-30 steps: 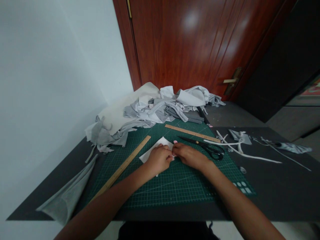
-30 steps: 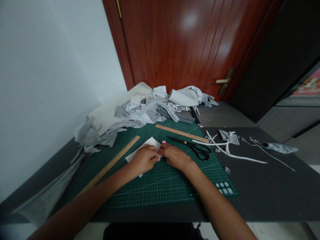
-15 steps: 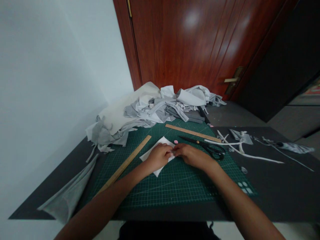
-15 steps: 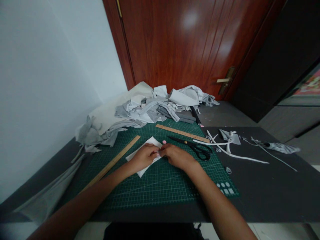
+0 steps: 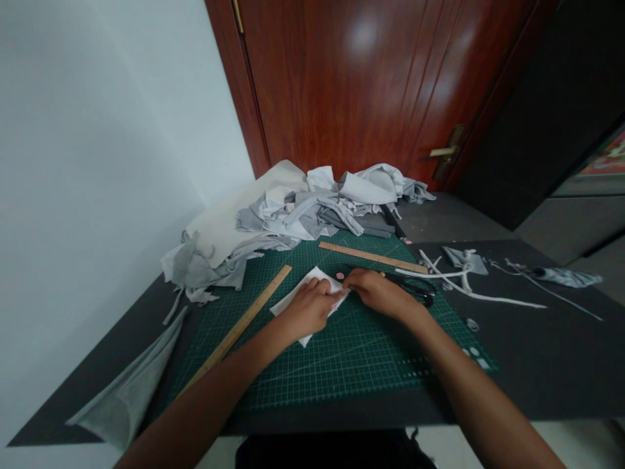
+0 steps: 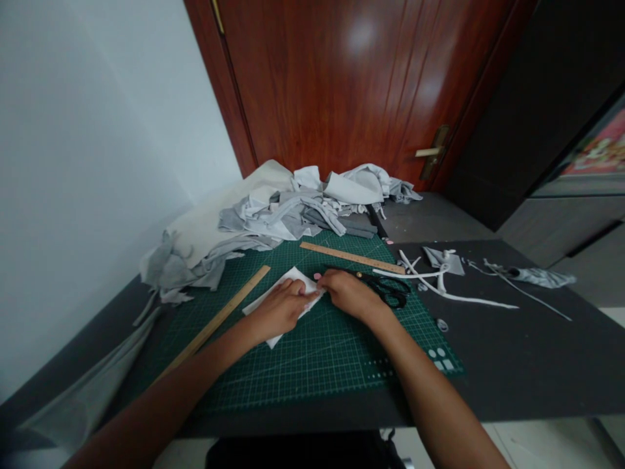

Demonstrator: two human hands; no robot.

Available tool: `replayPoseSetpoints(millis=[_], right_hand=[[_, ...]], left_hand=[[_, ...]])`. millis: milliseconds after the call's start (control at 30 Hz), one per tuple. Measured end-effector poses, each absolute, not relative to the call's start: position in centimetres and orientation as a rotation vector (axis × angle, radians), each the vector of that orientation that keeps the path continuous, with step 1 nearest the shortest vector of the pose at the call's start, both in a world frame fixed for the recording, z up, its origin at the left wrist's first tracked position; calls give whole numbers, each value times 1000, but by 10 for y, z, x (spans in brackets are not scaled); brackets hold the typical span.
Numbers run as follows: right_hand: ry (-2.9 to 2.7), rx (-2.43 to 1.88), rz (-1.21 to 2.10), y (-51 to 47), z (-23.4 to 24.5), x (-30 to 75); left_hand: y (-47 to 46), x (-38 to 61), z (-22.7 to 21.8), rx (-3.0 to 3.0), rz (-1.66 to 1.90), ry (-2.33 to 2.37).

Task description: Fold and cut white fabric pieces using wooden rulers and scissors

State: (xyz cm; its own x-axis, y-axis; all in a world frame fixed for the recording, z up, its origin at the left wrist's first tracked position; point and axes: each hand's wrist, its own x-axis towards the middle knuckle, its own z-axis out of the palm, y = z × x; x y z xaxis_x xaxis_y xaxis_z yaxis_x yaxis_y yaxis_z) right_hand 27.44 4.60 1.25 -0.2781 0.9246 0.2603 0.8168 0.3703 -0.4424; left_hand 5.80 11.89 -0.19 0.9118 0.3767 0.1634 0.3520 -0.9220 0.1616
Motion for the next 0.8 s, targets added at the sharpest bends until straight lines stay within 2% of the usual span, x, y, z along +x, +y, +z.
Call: replayPoseSetpoints(millis=[233,367,800], right_hand=[[-2076,-1795,252,51,-4,266],[-2040,-1782,283,51,-6,267],[-1891,-1740,532,52,-3,260]], left_hand=[[123,53,0,2957,356,414],[132,52,-9,2905,325,356],[134,50,-9,2974,45,593]])
